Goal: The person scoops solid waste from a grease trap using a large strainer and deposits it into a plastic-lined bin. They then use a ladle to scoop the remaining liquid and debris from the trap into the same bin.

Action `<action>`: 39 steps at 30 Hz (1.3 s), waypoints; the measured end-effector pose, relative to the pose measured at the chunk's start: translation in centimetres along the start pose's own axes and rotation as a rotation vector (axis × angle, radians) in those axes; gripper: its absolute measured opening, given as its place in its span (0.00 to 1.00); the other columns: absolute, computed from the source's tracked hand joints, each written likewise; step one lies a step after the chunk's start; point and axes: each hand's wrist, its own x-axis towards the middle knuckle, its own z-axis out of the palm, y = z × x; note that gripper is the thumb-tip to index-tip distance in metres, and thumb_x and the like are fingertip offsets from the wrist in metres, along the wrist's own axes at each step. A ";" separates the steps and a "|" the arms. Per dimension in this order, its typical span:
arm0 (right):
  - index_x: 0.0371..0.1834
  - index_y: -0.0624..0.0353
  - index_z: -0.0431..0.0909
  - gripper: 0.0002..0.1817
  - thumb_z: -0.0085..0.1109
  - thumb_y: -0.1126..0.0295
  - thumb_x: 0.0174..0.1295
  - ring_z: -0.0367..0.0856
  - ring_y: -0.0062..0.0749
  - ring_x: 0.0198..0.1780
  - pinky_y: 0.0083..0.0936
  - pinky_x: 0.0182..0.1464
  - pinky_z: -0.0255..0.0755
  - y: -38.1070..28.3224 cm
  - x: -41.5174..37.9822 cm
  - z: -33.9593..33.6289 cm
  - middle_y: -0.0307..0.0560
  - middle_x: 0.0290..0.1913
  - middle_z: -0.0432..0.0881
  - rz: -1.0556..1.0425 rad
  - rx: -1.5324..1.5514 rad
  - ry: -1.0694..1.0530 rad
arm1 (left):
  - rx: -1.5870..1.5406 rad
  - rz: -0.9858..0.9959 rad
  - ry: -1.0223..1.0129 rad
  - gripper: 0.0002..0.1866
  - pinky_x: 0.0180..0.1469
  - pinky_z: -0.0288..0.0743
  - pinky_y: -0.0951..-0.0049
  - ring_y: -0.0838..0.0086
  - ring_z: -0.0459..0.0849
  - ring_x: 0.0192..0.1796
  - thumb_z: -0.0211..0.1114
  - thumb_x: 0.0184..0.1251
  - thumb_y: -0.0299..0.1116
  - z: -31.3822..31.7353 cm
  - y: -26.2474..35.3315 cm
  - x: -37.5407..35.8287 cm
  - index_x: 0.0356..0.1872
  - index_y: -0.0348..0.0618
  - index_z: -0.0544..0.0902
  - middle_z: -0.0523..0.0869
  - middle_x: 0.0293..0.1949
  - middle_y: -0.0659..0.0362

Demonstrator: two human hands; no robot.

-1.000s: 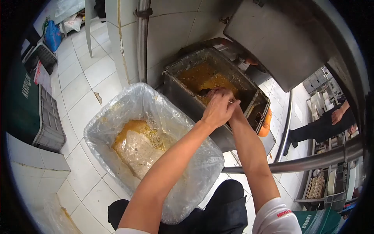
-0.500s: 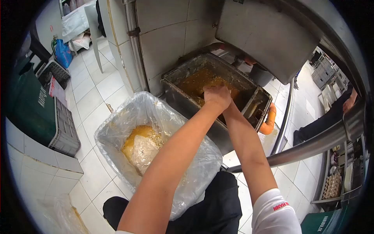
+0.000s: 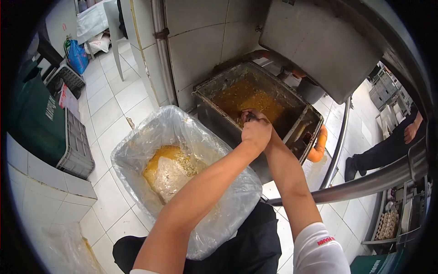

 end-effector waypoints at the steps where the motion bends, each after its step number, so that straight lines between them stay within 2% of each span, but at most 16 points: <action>1: 0.26 0.61 0.70 0.09 0.44 0.70 0.61 0.72 0.30 0.25 0.25 0.30 0.68 0.0 0.3 -0.3 0.44 0.24 0.74 -0.023 0.015 -0.070 | 0.007 0.035 0.012 0.10 0.35 0.78 0.67 0.62 0.83 0.38 0.54 0.52 0.27 -0.1 0.1 -0.1 0.32 0.34 0.81 0.83 0.33 0.49; 5: 0.27 0.62 0.68 0.08 0.43 0.71 0.61 0.71 0.30 0.25 0.25 0.31 0.69 0.4 -2.6 2.5 0.44 0.24 0.72 -0.035 0.110 0.041 | -0.002 0.093 0.055 0.09 0.34 0.78 0.66 0.62 0.83 0.36 0.54 0.50 0.26 -0.3 0.3 -0.6 0.28 0.34 0.82 0.83 0.32 0.49; 7: 0.29 0.62 0.66 0.05 0.43 0.74 0.60 0.70 0.27 0.24 0.24 0.29 0.69 0.6 -1.8 1.4 0.43 0.24 0.71 -0.269 -0.233 0.012 | 0.003 0.071 0.067 0.09 0.34 0.78 0.67 0.62 0.83 0.36 0.55 0.50 0.26 -0.2 0.5 -0.4 0.28 0.35 0.82 0.83 0.31 0.50; 8: 0.29 0.62 0.66 0.05 0.43 0.74 0.60 0.70 0.27 0.24 0.24 0.29 0.69 0.1 -1.6 1.2 0.43 0.24 0.71 -0.266 -0.232 0.017 | 0.009 0.047 0.088 0.09 0.34 0.78 0.67 0.62 0.83 0.36 0.55 0.50 0.26 0.0 0.7 -0.2 0.28 0.35 0.82 0.83 0.30 0.50; 10: 0.30 0.62 0.64 0.03 0.42 0.75 0.60 0.69 0.25 0.22 0.24 0.27 0.70 -1.0 -1.3 1.2 0.43 0.22 0.69 0.152 0.305 -0.060 | -0.005 0.039 0.081 0.08 0.35 0.78 0.67 0.62 0.83 0.38 0.55 0.49 0.26 0.3 0.8 0.0 0.28 0.35 0.82 0.83 0.29 0.50; 13: 0.29 0.61 0.63 0.04 0.42 0.75 0.61 0.67 0.25 0.20 0.24 0.24 0.69 -1.0 -0.2 0.5 0.41 0.19 0.66 0.046 0.122 -0.018 | -0.003 0.037 0.132 0.08 0.34 0.78 0.68 0.63 0.82 0.39 0.56 0.49 0.26 0.8 0.9 -0.6 0.27 0.35 0.82 0.83 0.27 0.51; 14: 0.29 0.61 0.63 0.04 0.42 0.75 0.61 0.67 0.25 0.20 0.24 0.24 0.69 -1.0 0.3 0.3 0.41 0.19 0.66 0.054 0.120 -0.025 | 0.004 0.047 0.171 0.08 0.34 0.78 0.68 0.63 0.82 0.38 0.56 0.48 0.26 0.7 0.8 -1.0 0.26 0.36 0.82 0.83 0.26 0.51; 16: 0.28 0.60 0.63 0.04 0.42 0.76 0.61 0.66 0.24 0.19 0.23 0.24 0.69 -1.1 1.0 -0.6 0.40 0.18 0.65 0.209 0.234 -0.026 | 0.016 0.042 0.137 0.07 0.33 0.77 0.69 0.64 0.82 0.38 0.56 0.49 0.26 0.5 0.7 -1.4 0.25 0.37 0.83 0.83 0.27 0.52; 20: 0.27 0.59 0.63 0.05 0.43 0.76 0.61 0.66 0.23 0.19 0.23 0.24 0.70 -1.0 -0.4 0.7 0.39 0.17 0.65 0.204 0.118 0.010 | 0.000 0.054 0.077 0.07 0.33 0.77 0.70 0.66 0.81 0.36 0.57 0.48 0.28 0.6 1.0 -2.4 0.23 0.39 0.83 0.83 0.27 0.53; 22: 0.26 0.59 0.63 0.06 0.45 0.75 0.60 0.66 0.22 0.18 0.22 0.23 0.71 -1.0 -0.4 1.1 0.38 0.17 0.66 0.132 -0.061 0.031 | 0.012 0.054 0.100 0.07 0.33 0.77 0.70 0.66 0.81 0.36 0.57 0.48 0.28 0.4 1.1 -2.5 0.23 0.39 0.83 0.83 0.27 0.53; 26: 0.21 0.56 0.62 0.10 0.45 0.75 0.60 0.67 0.16 0.18 0.18 0.25 0.71 -1.0 -1.1 2.1 0.33 0.17 0.65 0.117 -0.041 0.057 | 0.040 0.080 0.160 0.06 0.31 0.76 0.71 0.67 0.81 0.35 0.57 0.47 0.27 0.3 1.1 -2.9 0.22 0.39 0.82 0.82 0.25 0.54; 27: 0.21 0.56 0.62 0.10 0.45 0.74 0.60 0.67 0.17 0.18 0.18 0.25 0.71 -1.1 -1.1 2.1 0.33 0.17 0.65 0.205 0.027 0.057 | 0.038 0.079 0.160 0.06 0.31 0.76 0.71 0.67 0.81 0.35 0.57 0.47 0.27 0.4 1.1 -3.1 0.22 0.39 0.82 0.82 0.25 0.54; 28: 0.20 0.56 0.62 0.10 0.46 0.74 0.60 0.68 0.17 0.18 0.18 0.25 0.71 -1.1 -1.1 2.1 0.33 0.16 0.65 0.291 0.097 0.055 | 0.031 0.070 0.201 0.06 0.31 0.75 0.72 0.68 0.81 0.34 0.57 0.47 0.27 0.4 1.2 -3.3 0.23 0.38 0.81 0.82 0.24 0.54; 32: 0.23 0.58 0.61 0.09 0.46 0.75 0.60 0.67 0.19 0.17 0.19 0.22 0.70 -0.2 -2.0 2.5 0.36 0.17 0.66 0.274 0.136 0.043 | 0.056 0.070 0.280 0.08 0.29 0.74 0.73 0.69 0.81 0.31 0.57 0.47 0.28 0.7 1.1 -4.2 0.28 0.34 0.78 0.81 0.22 0.55; 34: 0.24 0.59 0.62 0.08 0.46 0.76 0.60 0.67 0.19 0.18 0.20 0.23 0.69 0.3 -2.3 2.6 0.36 0.17 0.66 0.158 0.068 0.038 | 0.044 0.077 0.275 0.10 0.29 0.74 0.73 0.69 0.81 0.31 0.56 0.47 0.28 0.5 1.1 -4.7 0.30 0.33 0.77 0.81 0.22 0.55; 39: 0.26 0.60 0.63 0.05 0.46 0.76 0.59 0.67 0.21 0.18 0.22 0.23 0.70 0.5 -2.5 3.1 0.37 0.18 0.66 0.130 0.095 0.042 | 0.028 0.070 0.325 0.12 0.29 0.74 0.73 0.69 0.81 0.31 0.56 0.47 0.28 -0.4 1.0 -5.2 0.33 0.31 0.76 0.81 0.22 0.55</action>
